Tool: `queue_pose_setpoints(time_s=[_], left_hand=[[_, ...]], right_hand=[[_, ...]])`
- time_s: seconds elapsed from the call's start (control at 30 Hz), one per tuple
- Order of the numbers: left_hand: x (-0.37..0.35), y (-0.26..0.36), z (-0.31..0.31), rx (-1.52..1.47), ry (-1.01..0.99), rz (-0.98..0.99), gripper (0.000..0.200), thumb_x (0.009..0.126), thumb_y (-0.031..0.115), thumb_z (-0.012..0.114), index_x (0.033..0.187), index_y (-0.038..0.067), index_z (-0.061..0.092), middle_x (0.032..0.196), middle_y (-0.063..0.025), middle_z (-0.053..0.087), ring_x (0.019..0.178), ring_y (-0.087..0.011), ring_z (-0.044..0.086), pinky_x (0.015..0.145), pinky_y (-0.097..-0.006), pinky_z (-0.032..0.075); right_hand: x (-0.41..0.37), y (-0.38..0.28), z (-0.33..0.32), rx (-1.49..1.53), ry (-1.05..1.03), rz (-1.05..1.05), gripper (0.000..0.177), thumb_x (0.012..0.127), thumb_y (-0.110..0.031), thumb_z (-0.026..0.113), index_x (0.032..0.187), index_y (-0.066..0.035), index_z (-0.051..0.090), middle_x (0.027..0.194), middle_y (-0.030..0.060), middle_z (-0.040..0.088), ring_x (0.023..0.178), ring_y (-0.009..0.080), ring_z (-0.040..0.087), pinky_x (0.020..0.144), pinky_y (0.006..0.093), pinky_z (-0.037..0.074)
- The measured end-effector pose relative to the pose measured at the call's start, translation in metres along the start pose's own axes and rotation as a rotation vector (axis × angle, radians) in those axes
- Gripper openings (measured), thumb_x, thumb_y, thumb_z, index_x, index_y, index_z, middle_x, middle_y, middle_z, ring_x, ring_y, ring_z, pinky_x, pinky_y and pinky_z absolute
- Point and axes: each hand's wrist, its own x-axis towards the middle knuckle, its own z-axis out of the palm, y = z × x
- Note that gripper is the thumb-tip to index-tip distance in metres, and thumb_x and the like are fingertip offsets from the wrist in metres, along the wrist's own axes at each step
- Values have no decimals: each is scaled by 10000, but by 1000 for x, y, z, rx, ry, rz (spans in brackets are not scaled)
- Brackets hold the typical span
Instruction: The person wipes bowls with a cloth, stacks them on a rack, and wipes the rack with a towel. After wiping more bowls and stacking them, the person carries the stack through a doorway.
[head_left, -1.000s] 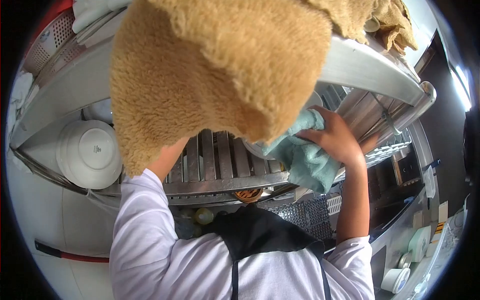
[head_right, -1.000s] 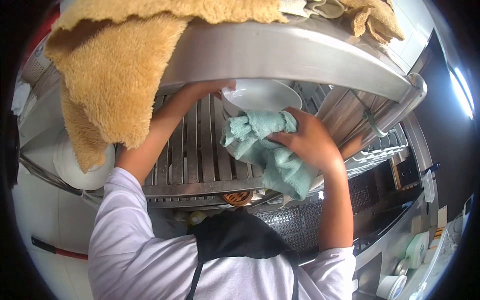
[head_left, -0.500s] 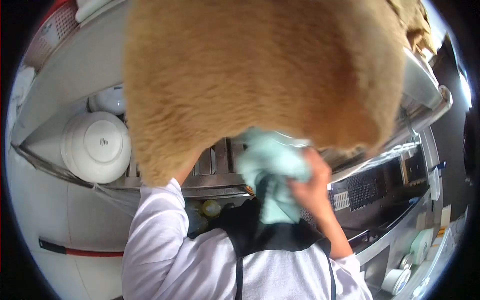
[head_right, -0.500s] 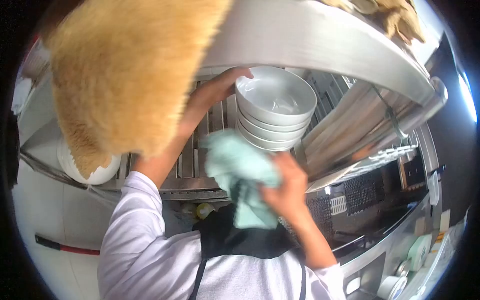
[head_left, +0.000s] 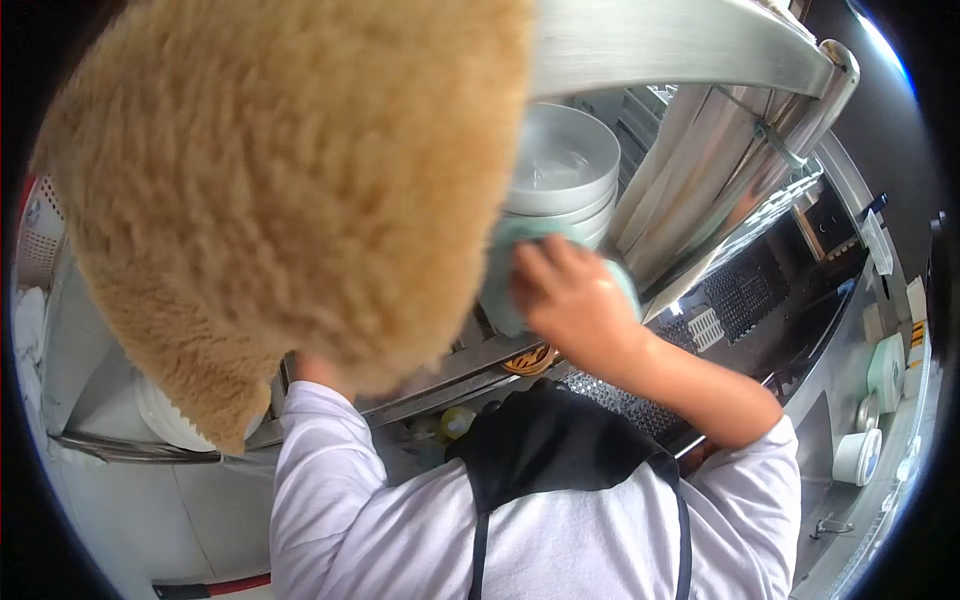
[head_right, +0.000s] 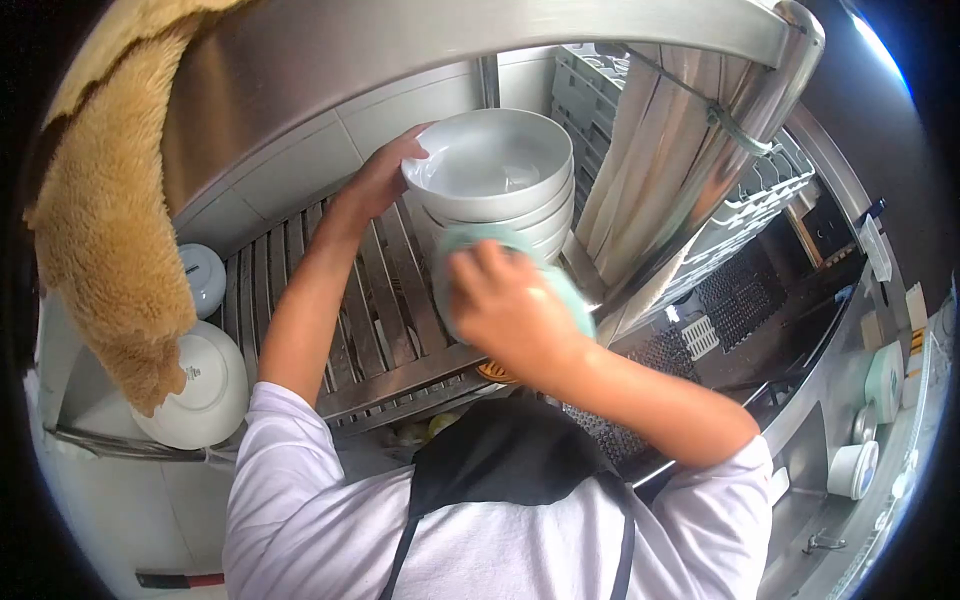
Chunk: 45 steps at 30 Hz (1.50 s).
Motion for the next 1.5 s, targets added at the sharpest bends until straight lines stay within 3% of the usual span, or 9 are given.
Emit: queue_pose_setpoints(time_s=[0.07, 0.13, 0.23, 0.37, 0.6, 0.77, 1.07, 1.23, 1.5], left_hand=[[1, -3, -2, 1, 21, 0, 660, 874, 287, 549, 1474, 32, 445, 1368, -113, 568, 1234, -224, 548, 1077, -366, 400], [-2, 0, 5, -13, 79, 0, 665, 904, 336, 546, 1486, 36, 431, 1388, -127, 556, 1255, -234, 540, 1089, -368, 391], [8, -7, 9, -82, 146, 60, 692, 958, 467, 503, 1497, 40, 420, 1415, -147, 538, 1285, -247, 526, 1107, -378, 377], [0, -3, 38, -227, 157, 176, 792, 995, 647, 357, 1491, 34, 426, 1411, -166, 544, 1294, -256, 526, 1116, -388, 374], [36, -79, -1, -262, 376, 302, 862, 994, 713, 235, 1456, 24, 471, 1352, -171, 590, 1247, -262, 560, 1096, -392, 403], [2, -42, 37, -221, 506, 301, 895, 973, 744, 262, 1435, 14, 496, 1353, -170, 590, 1243, -266, 561, 1086, -395, 408], [-22, -28, 76, -167, 713, 423, 856, 975, 735, 295, 1431, 45, 516, 1398, -160, 553, 1320, -273, 491, 1138, -407, 340], [-29, -39, 66, -155, 799, 440, 852, 974, 723, 334, 1491, 53, 437, 1478, -155, 473, 1365, -277, 438, 1169, -420, 289], [-38, -38, 51, -120, 758, 347, 765, 968, 669, 433, 1511, 131, 429, 1547, -147, 398, 1449, -291, 328, 1217, -441, 154]], right_hand=[[-32, 13, -12, 109, 12, 248, 246, 622, -115, 724, 861, -71, 687, 896, 76, 555, 979, 276, 568, 776, 363, 528], [-58, 29, -24, 211, -126, 555, 438, 594, -62, 759, 1025, -44, 683, 1024, 134, 622, 1030, 346, 609, 854, 397, 532], [-78, 38, -14, 625, -19, 924, 705, 649, -95, 813, 1307, 2, 578, 1262, 233, 615, 1189, 408, 592, 993, 419, 493], [-73, 40, 36, 806, 100, 897, 1083, 687, -302, 904, 1491, 109, 305, 1421, 351, 473, 1344, 406, 494, 1102, 419, 409], [-53, 46, 68, 597, 186, 736, 1192, 687, -439, 881, 1467, 180, 227, 1399, 394, 453, 1249, 463, 550, 995, 448, 501], [-55, 62, 70, 586, 20, 679, 1260, 721, -493, 831, 1503, 163, 92, 1483, 401, 330, 1199, 475, 574, 971, 445, 516], [-47, 93, 91, 1064, -24, 684, 1268, 727, -451, 824, 1556, 78, 23, 1547, 326, 314, 1399, 405, 419, 1128, 410, 388], [-58, 78, 82, 1070, 56, 755, 1048, 760, -382, 808, 1514, 102, 265, 1499, 328, 403, 1430, 371, 394, 1168, 384, 323], [-76, 52, 48, 1014, 119, 767, 705, 745, -217, 813, 1338, 68, 559, 1364, 268, 580, 1297, 358, 558, 1075, 409, 431]])
